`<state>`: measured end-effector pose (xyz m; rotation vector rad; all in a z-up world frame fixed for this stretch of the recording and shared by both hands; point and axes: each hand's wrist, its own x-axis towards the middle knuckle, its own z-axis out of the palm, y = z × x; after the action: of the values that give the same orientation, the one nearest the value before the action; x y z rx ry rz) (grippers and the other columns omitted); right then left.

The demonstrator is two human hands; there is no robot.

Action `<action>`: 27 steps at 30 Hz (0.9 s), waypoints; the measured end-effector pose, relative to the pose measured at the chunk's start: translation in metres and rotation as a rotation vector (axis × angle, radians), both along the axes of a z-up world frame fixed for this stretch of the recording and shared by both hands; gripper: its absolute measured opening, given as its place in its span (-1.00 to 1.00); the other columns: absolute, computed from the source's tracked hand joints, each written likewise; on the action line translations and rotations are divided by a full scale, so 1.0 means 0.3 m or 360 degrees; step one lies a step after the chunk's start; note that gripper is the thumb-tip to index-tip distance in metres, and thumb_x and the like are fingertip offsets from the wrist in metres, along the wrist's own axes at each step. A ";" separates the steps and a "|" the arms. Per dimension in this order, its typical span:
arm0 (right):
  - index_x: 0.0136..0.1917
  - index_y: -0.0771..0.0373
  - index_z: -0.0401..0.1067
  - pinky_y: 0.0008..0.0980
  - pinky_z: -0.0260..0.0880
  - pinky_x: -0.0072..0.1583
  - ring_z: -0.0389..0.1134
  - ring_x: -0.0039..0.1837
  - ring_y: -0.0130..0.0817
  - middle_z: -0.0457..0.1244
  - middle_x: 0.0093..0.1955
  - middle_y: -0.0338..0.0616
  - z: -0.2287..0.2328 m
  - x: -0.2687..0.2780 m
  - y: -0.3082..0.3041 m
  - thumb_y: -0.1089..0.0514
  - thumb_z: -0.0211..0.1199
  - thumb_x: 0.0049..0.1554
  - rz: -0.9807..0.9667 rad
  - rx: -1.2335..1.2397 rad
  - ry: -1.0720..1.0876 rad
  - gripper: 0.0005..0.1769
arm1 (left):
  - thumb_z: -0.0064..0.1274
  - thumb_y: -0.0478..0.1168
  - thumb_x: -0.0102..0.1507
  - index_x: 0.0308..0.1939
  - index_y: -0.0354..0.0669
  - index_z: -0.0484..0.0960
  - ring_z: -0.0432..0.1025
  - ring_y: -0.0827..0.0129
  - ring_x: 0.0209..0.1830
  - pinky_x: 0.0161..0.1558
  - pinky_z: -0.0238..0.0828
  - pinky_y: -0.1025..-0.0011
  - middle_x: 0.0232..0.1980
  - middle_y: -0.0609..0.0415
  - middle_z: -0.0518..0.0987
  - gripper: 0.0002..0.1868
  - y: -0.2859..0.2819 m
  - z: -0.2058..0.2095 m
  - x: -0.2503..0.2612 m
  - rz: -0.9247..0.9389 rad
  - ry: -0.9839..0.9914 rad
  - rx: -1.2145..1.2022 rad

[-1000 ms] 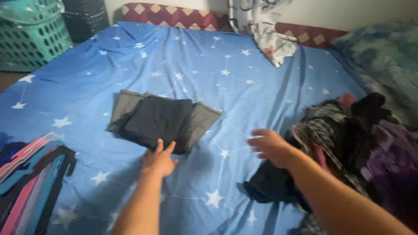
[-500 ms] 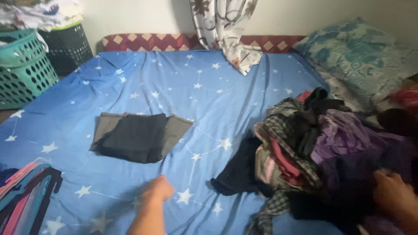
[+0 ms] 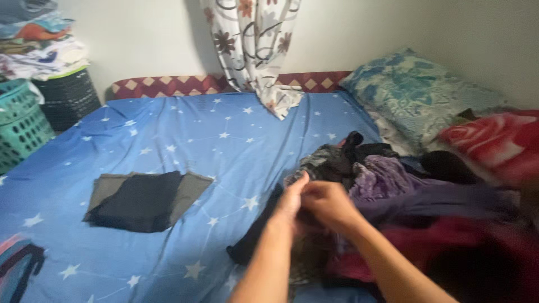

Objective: The person sorts a pile of clothes and plastic hangers on a bed, placing some items into a laundry basket and folding a dark garment.

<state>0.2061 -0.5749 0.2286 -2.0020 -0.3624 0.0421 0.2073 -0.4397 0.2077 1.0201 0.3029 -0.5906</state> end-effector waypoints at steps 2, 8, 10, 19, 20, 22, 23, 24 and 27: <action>0.17 0.36 0.54 -0.41 0.44 -0.03 0.38 -0.07 -0.42 0.44 -0.05 -0.03 0.070 -0.042 0.001 0.31 0.28 0.06 0.0224 0.0073 0.0193 -0.62 | -0.01 0.06 0.27 -0.06 -0.14 0.64 0.52 0.10 -0.22 -0.20 0.50 0.12 -0.20 -0.05 0.64 -0.61 0.051 -0.033 0.031 0.0112 -0.0168 -0.0308; 0.45 0.38 0.22 0.07 0.24 0.37 0.28 0.43 0.14 0.27 0.36 0.22 0.052 -0.013 -0.219 0.40 0.40 -0.25 0.0609 -0.0518 -0.0764 -0.03 | 0.15 -0.38 0.20 -0.09 -0.09 0.64 0.54 0.26 -0.13 -0.02 0.54 0.16 -0.15 0.11 0.61 -0.79 0.358 0.048 -0.033 0.0495 -0.0524 -0.0193; 0.56 -0.22 0.23 -0.05 0.36 0.31 0.31 0.35 0.00 0.29 0.35 -0.10 -0.100 -0.018 -0.303 0.20 0.55 -0.16 0.0081 -0.1429 0.0182 0.07 | 0.14 -0.37 0.21 -0.10 -0.03 0.62 0.55 0.28 -0.11 0.02 0.54 0.14 -0.15 0.15 0.60 -0.78 0.444 0.165 -0.075 0.0552 -0.0555 -0.0323; 0.00 0.34 0.54 -0.14 0.52 0.11 0.50 0.10 -0.02 0.43 0.00 0.11 -0.328 0.167 -0.132 0.15 0.34 0.05 0.0155 -0.0900 0.0128 -0.72 | 0.11 -0.35 0.24 -0.03 -0.12 0.58 0.58 0.29 -0.27 -0.18 0.58 0.26 -0.22 0.05 0.64 -0.79 0.700 0.279 -0.176 0.0466 -0.0756 -0.0204; 0.07 0.27 0.51 -0.19 0.49 0.12 0.47 0.14 -0.13 0.43 0.05 0.02 -0.288 0.151 -0.075 0.24 0.25 -0.08 0.0329 -0.0641 -0.0057 -0.61 | 0.10 -0.36 0.25 0.00 -0.18 0.59 0.57 0.29 -0.27 -0.17 0.58 0.27 -0.21 0.03 0.64 -0.77 0.701 0.262 -0.166 0.0423 -0.0720 -0.0154; 0.14 0.18 0.49 -0.24 0.47 0.13 0.45 0.17 -0.25 0.43 0.11 -0.07 -0.239 0.108 0.053 0.32 0.16 -0.20 0.0524 -0.0383 -0.0242 -0.43 | 0.09 -0.37 0.26 0.03 -0.24 0.59 0.57 0.29 -0.26 -0.17 0.59 0.28 -0.20 0.01 0.64 -0.75 0.702 0.244 -0.160 0.0398 -0.0688 -0.0103; 0.21 0.26 0.47 0.02 0.13 0.24 0.44 0.14 -0.18 0.44 0.09 -0.01 -0.236 0.073 0.113 0.25 0.30 -0.20 0.0745 -0.0415 -0.0686 -0.37 | 0.09 -0.37 0.25 0.03 -0.21 0.59 0.57 0.30 -0.27 -0.18 0.58 0.27 -0.20 0.02 0.65 -0.74 0.697 0.241 -0.159 0.0354 -0.0633 -0.0055; 0.28 0.34 0.45 0.30 -0.20 0.36 0.44 0.12 -0.10 0.45 0.07 0.05 -0.231 0.045 0.162 0.17 0.43 -0.20 0.0949 -0.0436 -0.1133 -0.27 | 0.09 -0.37 0.24 0.04 -0.18 0.59 0.56 0.32 -0.27 -0.19 0.58 0.26 -0.20 0.03 0.65 -0.73 0.695 0.245 -0.157 0.0302 -0.0576 -0.0008; 0.11 0.19 0.52 -0.27 0.47 0.09 0.49 0.01 -0.26 0.46 -0.01 0.03 -0.217 -0.014 0.247 0.17 0.28 0.03 0.0615 -0.0964 -0.0007 -0.66 | 0.12 -0.40 0.24 0.07 -0.20 0.60 0.57 0.32 -0.23 -0.14 0.57 0.29 -0.16 0.01 0.65 -0.69 0.719 0.274 -0.170 0.0275 -0.0657 -0.0150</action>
<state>0.2019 -0.5007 0.1634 -2.4923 -0.8100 0.4349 0.1564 -0.2241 0.2898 0.9874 -0.0027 -0.2269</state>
